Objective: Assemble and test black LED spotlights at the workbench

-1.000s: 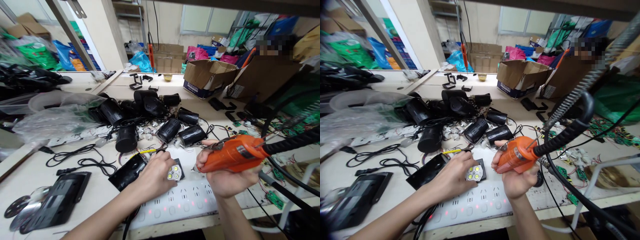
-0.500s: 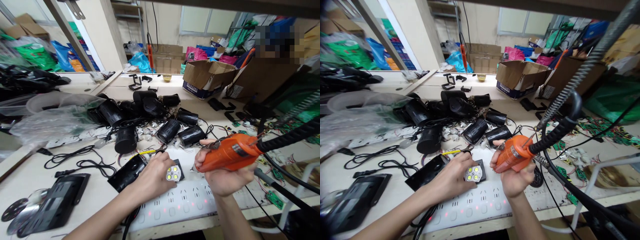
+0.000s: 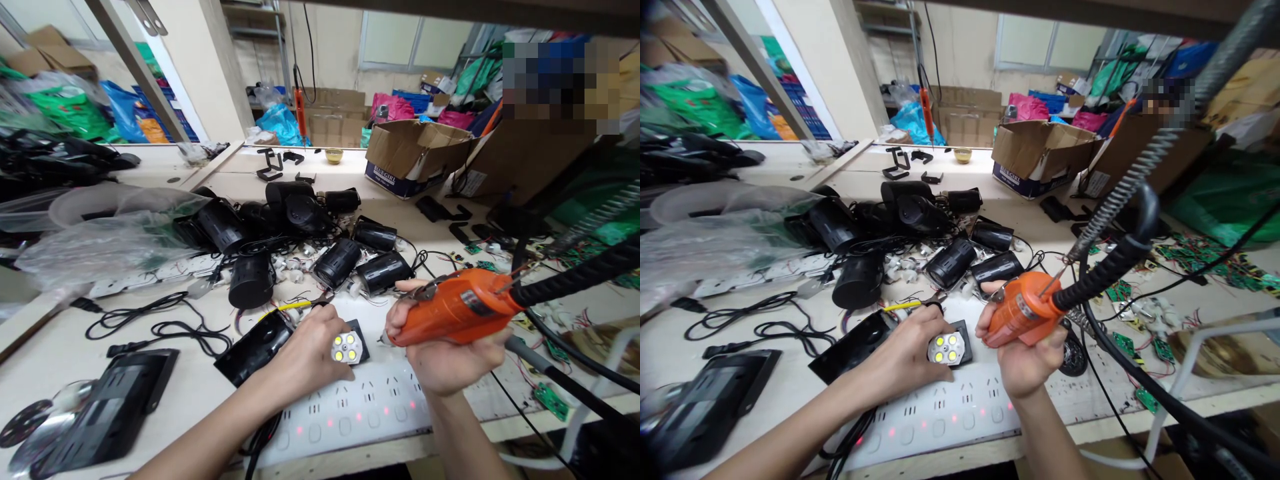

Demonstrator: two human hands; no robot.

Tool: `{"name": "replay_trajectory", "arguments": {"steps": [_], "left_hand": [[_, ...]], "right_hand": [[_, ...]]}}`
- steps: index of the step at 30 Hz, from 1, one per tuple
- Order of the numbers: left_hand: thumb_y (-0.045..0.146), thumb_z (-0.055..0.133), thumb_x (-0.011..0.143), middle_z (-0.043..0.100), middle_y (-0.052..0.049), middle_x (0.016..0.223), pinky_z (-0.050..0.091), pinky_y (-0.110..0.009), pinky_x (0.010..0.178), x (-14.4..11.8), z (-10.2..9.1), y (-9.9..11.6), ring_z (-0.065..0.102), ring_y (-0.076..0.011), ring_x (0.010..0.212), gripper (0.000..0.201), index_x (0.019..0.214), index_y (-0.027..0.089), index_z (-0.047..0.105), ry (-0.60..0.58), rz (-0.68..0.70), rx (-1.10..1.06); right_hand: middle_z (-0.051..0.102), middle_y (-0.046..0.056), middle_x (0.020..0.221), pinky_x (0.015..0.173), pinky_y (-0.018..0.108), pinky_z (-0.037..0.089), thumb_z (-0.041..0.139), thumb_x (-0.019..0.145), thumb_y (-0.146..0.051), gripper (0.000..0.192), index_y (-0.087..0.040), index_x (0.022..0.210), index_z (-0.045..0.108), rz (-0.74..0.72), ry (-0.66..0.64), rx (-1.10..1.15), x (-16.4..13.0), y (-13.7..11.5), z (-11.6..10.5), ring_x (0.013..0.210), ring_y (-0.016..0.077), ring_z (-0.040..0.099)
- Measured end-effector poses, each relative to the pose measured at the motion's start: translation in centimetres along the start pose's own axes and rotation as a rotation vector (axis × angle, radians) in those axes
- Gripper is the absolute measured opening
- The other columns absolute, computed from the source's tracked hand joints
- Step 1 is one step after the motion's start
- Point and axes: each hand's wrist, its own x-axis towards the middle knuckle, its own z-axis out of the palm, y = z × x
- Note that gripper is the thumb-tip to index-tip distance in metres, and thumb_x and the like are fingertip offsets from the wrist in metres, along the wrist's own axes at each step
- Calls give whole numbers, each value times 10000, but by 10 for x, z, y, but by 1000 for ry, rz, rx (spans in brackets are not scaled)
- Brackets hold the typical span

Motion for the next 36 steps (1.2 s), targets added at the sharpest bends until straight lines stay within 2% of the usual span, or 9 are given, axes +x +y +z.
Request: {"name": "replay_trajectory", "arguments": {"steps": [11, 18, 28, 36], "left_hand": [[353, 860, 621, 562, -41, 943, 436, -334, 769, 0, 1, -3, 532, -249, 950, 413, 964, 196, 691, 6, 25, -8], [357, 891, 583, 554, -45, 944, 437, -333, 776, 3, -1, -2, 534, -262, 971, 482, 992, 181, 705, -30, -1, -25], [288, 888, 605, 548, -38, 960, 443, -331, 793, -1, 3, -9, 527, -238, 950, 498, 1060, 206, 703, -8, 73, -48], [298, 879, 613, 544, -37, 942, 436, -341, 788, 0, 1, -7, 526, -243, 943, 460, 1031, 199, 713, -12, 61, -45]], "right_hand": [[611, 42, 533, 365, 287, 416, 454, 694, -828, 721, -179, 864, 718, -20, 5, -29, -1, 1, 4, 412, 176, 517], [613, 42, 531, 382, 297, 406, 477, 673, -825, 674, -230, 846, 742, 28, 17, -39, -2, -3, 6, 410, 184, 515], [631, 44, 584, 387, 297, 417, 472, 697, -809, 674, -213, 884, 725, 10, 38, -11, -3, 3, 3, 435, 187, 532], [630, 62, 587, 397, 331, 435, 527, 685, -788, 637, -220, 886, 732, 66, -39, -4, -4, 2, 3, 457, 208, 537]]}}
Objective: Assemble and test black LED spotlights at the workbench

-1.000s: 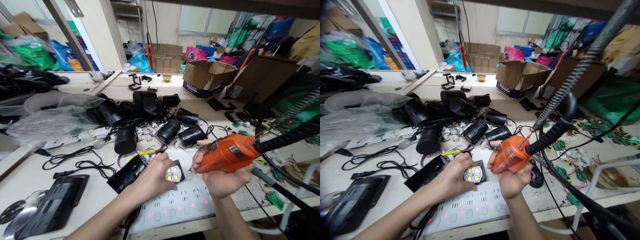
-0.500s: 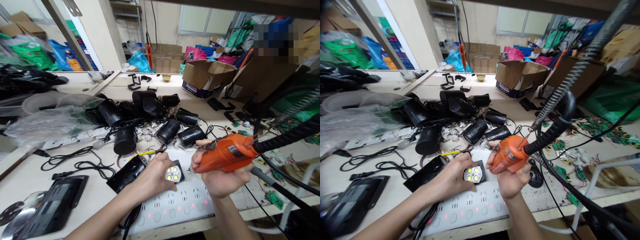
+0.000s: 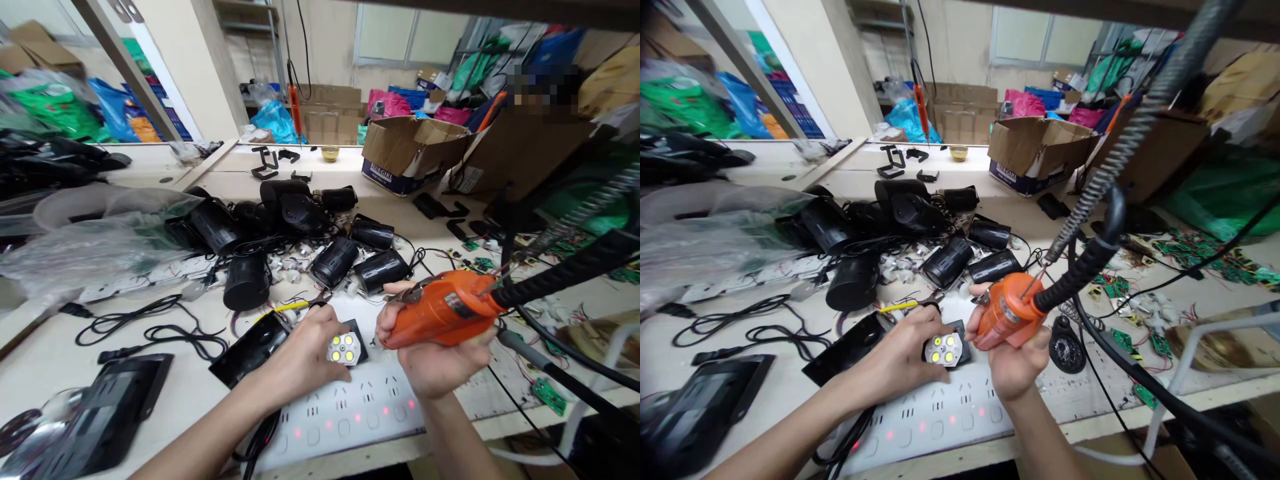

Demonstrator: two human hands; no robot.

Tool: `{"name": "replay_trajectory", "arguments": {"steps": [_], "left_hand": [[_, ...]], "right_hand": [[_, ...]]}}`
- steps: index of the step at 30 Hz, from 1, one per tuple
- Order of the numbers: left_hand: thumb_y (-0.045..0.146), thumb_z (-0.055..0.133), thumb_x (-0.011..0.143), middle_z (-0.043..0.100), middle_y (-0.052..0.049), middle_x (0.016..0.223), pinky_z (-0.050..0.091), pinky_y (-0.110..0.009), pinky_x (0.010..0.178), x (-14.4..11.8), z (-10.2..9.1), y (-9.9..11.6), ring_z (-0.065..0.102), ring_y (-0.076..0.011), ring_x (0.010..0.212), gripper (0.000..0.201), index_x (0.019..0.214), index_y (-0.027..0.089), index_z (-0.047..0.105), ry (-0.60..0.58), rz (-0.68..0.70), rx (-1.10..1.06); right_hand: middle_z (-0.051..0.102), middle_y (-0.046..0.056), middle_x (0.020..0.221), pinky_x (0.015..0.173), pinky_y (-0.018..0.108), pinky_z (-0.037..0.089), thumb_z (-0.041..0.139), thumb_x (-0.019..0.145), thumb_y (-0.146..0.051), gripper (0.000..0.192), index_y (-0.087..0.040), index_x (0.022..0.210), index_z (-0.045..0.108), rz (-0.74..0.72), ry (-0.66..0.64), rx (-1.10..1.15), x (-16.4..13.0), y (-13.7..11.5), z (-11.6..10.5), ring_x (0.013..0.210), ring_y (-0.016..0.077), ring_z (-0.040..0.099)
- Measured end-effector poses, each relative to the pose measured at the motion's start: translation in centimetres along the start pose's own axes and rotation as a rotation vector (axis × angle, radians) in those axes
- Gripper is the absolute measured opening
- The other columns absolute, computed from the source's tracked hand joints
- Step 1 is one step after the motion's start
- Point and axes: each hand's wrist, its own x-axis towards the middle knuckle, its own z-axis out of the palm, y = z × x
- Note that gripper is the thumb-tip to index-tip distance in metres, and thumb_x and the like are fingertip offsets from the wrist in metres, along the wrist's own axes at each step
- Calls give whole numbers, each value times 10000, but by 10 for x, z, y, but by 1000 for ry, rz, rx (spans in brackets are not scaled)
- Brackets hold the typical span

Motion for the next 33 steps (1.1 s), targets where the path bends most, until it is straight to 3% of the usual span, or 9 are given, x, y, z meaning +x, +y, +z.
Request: {"name": "replay_trajectory", "arguments": {"steps": [7, 10, 13, 18, 22, 25, 28, 33], "left_hand": [[307, 848, 660, 557, -51, 970, 439, -350, 797, -2, 2, 1, 526, -251, 957, 424, 1039, 184, 702, 8, 37, 55], [337, 861, 640, 576, -49, 991, 454, -365, 816, -4, 3, -2, 536, -251, 958, 523, 1110, 193, 680, 28, 70, 66], [352, 874, 617, 612, -69, 1059, 471, -377, 868, -8, -13, -6, 558, -258, 1005, 677, 1223, 172, 632, 67, 65, 50], [247, 727, 776, 661, -84, 1076, 475, -371, 916, -7, -58, -16, 600, -250, 1029, 369, 1134, 170, 687, 228, 10, 198], [191, 731, 733, 661, -100, 1023, 477, -379, 896, 6, -61, -21, 597, -279, 1021, 359, 1090, 156, 715, 159, -7, 341], [203, 773, 665, 652, -96, 997, 478, -388, 868, 19, -51, -23, 591, -295, 989, 391, 1052, 173, 731, 65, 17, 400], [216, 789, 621, 641, -104, 970, 480, -399, 835, 24, -48, -26, 584, -309, 953, 383, 996, 159, 737, 46, -21, 463], [215, 761, 654, 630, -103, 967, 464, -381, 855, 16, -56, -33, 569, -294, 964, 351, 997, 147, 728, 73, -50, 447]], "right_hand": [[640, 61, 591, 405, 306, 446, 543, 672, -791, 665, -198, 904, 734, 3, 7, 32, -1, 3, 3, 459, 194, 557], [639, 60, 569, 390, 300, 443, 515, 690, -799, 673, -195, 898, 727, -32, -5, 12, 1, 3, 4, 443, 189, 544], [626, 53, 549, 367, 288, 430, 481, 704, -818, 702, -186, 894, 722, -78, 22, -9, 1, 3, 4, 421, 180, 529], [632, 48, 574, 366, 293, 431, 502, 678, -820, 687, -197, 863, 725, -87, 72, 12, 1, 0, 2, 421, 181, 537], [626, 34, 550, 389, 279, 437, 486, 681, -806, 676, -203, 857, 733, -160, 60, 101, 12, 2, 19, 445, 174, 539], [587, 12, 509, 371, 272, 420, 377, 709, -831, 731, -196, 848, 711, -169, 15, 172, 27, 16, 42, 401, 157, 509], [562, -2, 500, 379, 278, 423, 356, 713, -830, 742, -183, 873, 683, -111, -11, 145, 40, 39, 59, 399, 159, 517], [534, -9, 473, 376, 283, 412, 356, 660, -882, 800, -174, 880, 657, 11, -12, 81, 46, 71, 65, 411, 176, 537]]}}
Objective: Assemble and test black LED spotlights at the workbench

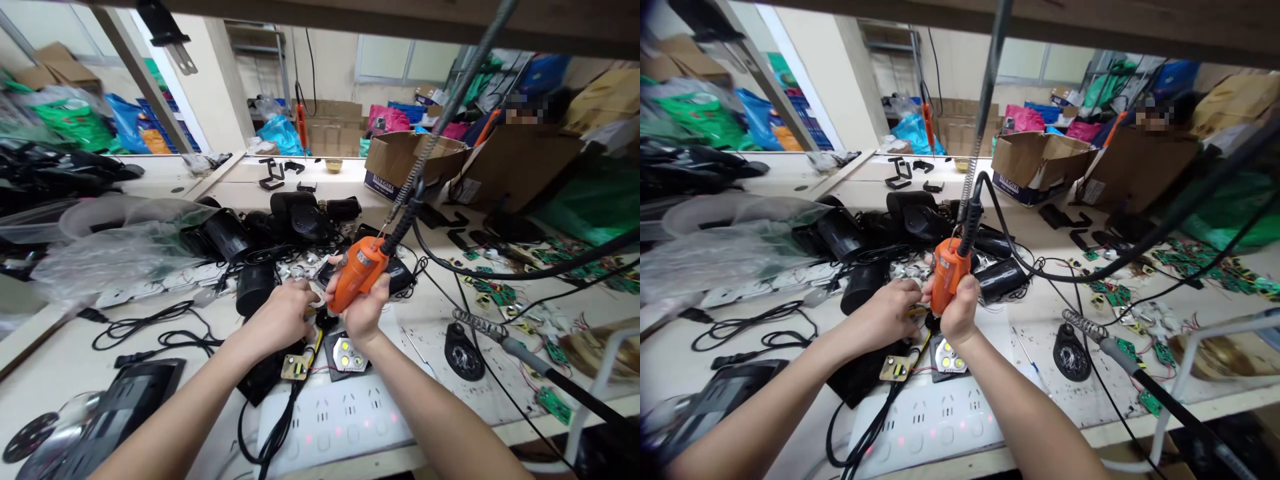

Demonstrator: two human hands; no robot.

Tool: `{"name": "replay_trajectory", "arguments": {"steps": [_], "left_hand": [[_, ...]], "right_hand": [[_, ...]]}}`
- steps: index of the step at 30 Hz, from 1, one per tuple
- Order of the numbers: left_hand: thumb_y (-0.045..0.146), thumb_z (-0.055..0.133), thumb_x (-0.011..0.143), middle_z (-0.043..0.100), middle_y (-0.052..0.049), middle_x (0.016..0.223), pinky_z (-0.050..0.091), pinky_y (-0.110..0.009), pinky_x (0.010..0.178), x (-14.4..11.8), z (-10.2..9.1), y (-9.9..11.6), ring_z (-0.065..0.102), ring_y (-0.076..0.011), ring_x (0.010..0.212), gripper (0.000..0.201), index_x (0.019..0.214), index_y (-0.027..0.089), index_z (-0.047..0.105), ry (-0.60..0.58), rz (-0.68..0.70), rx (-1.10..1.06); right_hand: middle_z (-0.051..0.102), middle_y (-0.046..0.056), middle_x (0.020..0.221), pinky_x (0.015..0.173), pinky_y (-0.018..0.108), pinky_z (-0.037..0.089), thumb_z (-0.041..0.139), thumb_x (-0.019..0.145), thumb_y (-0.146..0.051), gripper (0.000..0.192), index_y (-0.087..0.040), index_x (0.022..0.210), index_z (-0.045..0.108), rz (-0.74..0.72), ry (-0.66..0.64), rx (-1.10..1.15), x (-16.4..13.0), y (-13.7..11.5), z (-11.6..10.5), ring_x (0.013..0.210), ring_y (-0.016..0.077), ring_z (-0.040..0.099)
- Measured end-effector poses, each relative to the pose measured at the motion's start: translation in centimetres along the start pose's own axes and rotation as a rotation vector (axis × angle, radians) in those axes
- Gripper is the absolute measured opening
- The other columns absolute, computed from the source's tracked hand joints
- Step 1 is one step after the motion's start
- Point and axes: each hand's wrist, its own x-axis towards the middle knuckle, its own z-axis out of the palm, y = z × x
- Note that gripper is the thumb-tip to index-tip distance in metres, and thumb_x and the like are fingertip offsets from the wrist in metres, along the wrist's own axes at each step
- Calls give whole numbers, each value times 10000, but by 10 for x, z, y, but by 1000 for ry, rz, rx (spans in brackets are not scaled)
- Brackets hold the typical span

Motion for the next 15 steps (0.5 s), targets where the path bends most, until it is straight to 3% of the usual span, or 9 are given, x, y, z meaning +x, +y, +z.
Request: {"name": "replay_trajectory", "arguments": {"steps": [7, 11, 15], "left_hand": [[235, 783, 651, 623, -73, 954, 454, -351, 841, -5, -2, -1, 566, -273, 960, 356, 996, 173, 720, 25, 29, -140], [314, 824, 615, 628, -72, 964, 460, -364, 824, -1, 1, 7, 577, -282, 944, 459, 1036, 179, 704, 15, 55, -119], [351, 808, 628, 641, -81, 958, 466, -388, 798, 2, 5, 14, 589, -300, 930, 416, 998, 189, 707, 34, 73, -56]], "right_hand": [[558, -10, 485, 357, 271, 409, 418, 619, -902, 811, -178, 873, 678, -17, -9, 22, -2, -10, 3, 388, 162, 514], [585, 1, 496, 340, 256, 381, 421, 644, -878, 780, -175, 856, 683, -59, -28, 31, -4, -25, 6, 372, 152, 495], [590, 4, 505, 380, 285, 425, 405, 692, -833, 735, -174, 850, 690, -109, -44, 15, -9, -35, 3, 384, 160, 509]]}}
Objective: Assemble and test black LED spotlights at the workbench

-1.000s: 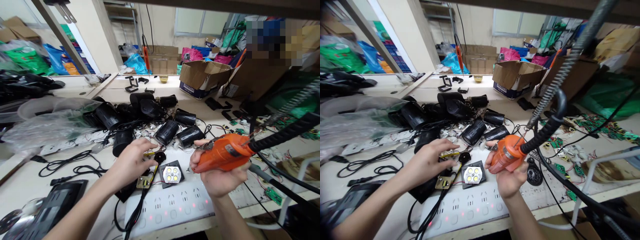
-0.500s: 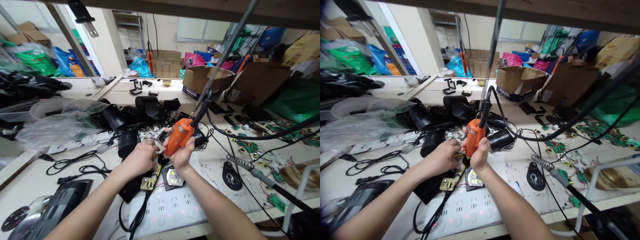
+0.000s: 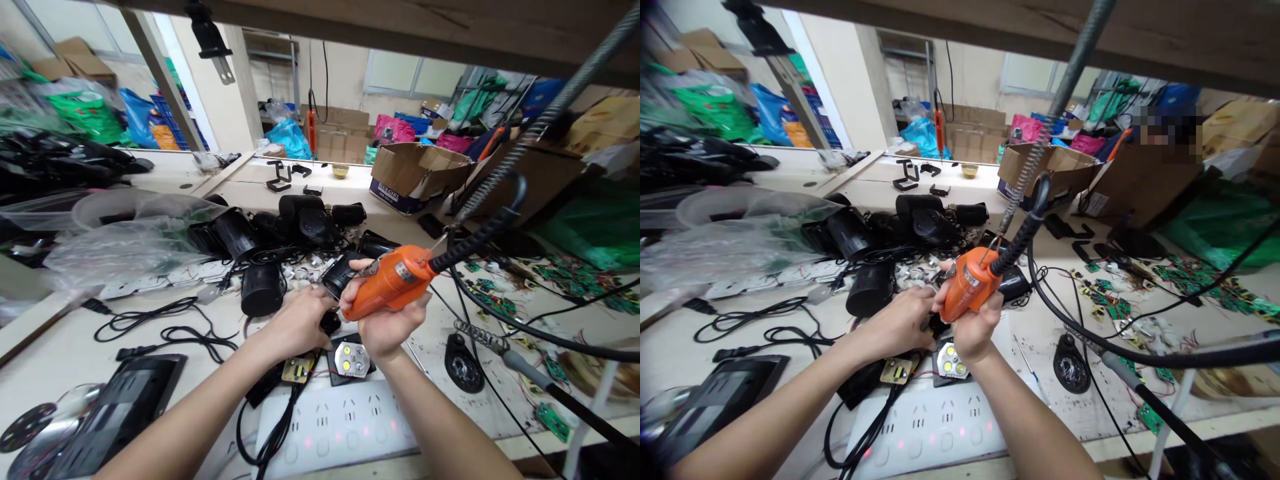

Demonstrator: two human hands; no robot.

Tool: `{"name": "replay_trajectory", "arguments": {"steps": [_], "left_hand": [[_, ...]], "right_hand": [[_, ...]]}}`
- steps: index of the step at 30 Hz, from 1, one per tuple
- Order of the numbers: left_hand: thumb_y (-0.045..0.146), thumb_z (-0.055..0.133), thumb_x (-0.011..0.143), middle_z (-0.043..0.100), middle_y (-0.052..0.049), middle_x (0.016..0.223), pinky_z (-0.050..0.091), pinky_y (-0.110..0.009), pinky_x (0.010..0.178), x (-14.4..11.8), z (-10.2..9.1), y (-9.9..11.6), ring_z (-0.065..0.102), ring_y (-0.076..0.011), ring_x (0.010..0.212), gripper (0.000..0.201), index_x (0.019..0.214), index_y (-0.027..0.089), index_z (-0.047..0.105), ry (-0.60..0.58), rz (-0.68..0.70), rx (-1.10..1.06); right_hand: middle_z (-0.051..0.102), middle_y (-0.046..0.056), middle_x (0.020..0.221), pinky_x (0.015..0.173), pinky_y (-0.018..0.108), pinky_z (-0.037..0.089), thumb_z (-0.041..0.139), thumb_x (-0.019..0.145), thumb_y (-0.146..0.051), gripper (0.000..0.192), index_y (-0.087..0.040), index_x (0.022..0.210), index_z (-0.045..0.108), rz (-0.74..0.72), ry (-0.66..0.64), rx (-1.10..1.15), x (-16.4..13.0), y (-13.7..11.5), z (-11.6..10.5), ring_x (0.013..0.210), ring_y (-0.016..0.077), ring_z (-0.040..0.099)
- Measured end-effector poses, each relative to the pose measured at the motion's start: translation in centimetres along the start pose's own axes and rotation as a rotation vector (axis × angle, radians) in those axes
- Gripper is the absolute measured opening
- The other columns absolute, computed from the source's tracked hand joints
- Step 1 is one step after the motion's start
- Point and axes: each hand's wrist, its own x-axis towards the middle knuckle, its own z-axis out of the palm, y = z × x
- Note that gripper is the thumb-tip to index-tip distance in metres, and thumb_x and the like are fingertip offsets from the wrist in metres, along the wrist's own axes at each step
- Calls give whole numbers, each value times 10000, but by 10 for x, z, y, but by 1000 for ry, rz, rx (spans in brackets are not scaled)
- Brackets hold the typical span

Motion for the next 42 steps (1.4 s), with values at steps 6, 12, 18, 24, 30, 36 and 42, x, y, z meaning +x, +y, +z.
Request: {"name": "replay_trajectory", "arguments": {"steps": [6, 12, 18, 24, 30, 36, 42], "left_hand": [[144, 692, 664, 650, -86, 1010, 464, -351, 860, 5, -1, -10, 606, -269, 977, 351, 1009, 204, 720, -23, 39, -18], [51, 616, 602, 612, -86, 1012, 472, -324, 776, 22, -1, -14, 602, -266, 944, 518, 1063, 257, 730, -175, 156, 15], [75, 638, 568, 608, -87, 1020, 477, -307, 733, 27, -2, -11, 612, -255, 911, 468, 1005, 219, 720, -182, 112, 10], [152, 660, 676, 652, -53, 1038, 483, -322, 819, -7, -14, 1, 612, -223, 935, 425, 1097, 195, 631, 30, 5, -266], [199, 714, 727, 630, -34, 957, 495, -315, 767, -51, -3, 20, 605, -200, 870, 383, 1101, 206, 631, 215, -76, -362], [236, 747, 722, 625, -28, 912, 509, -313, 723, -77, 11, 18, 599, -191, 800, 374, 1078, 218, 633, 368, -149, -381], [237, 792, 669, 650, -27, 905, 528, -315, 719, -92, 20, 17, 611, -184, 780, 390, 1034, 214, 656, 429, -255, -540]], "right_hand": [[605, 25, 505, 361, 274, 413, 457, 663, -826, 726, -176, 841, 726, -38, 70, -79, -6, -20, -30, 395, 168, 512], [575, 9, 479, 331, 260, 384, 388, 686, -850, 737, -206, 829, 717, -48, 244, -173, -9, -35, -69, 373, 162, 491], [590, 22, 507, 349, 279, 393, 383, 706, -821, 696, -222, 829, 716, -78, 263, -256, -13, -44, -82, 400, 177, 515], [601, 27, 517, 369, 301, 423, 402, 685, -842, 703, -221, 821, 701, -63, 289, -325, -5, -45, -89, 403, 187, 535], [613, 22, 567, 381, 294, 432, 390, 708, -837, 708, -202, 855, 667, -77, 354, -423, 3, -41, -95, 415, 175, 545], [644, 47, 677, 420, 333, 463, 393, 716, -825, 668, -205, 796, 628, -137, 390, -525, 5, -42, -94, 456, 185, 557], [644, 54, 687, 420, 364, 455, 363, 743, -825, 644, -245, 774, 639, -168, 411, -580, 7, -43, -105, 501, 226, 576]]}}
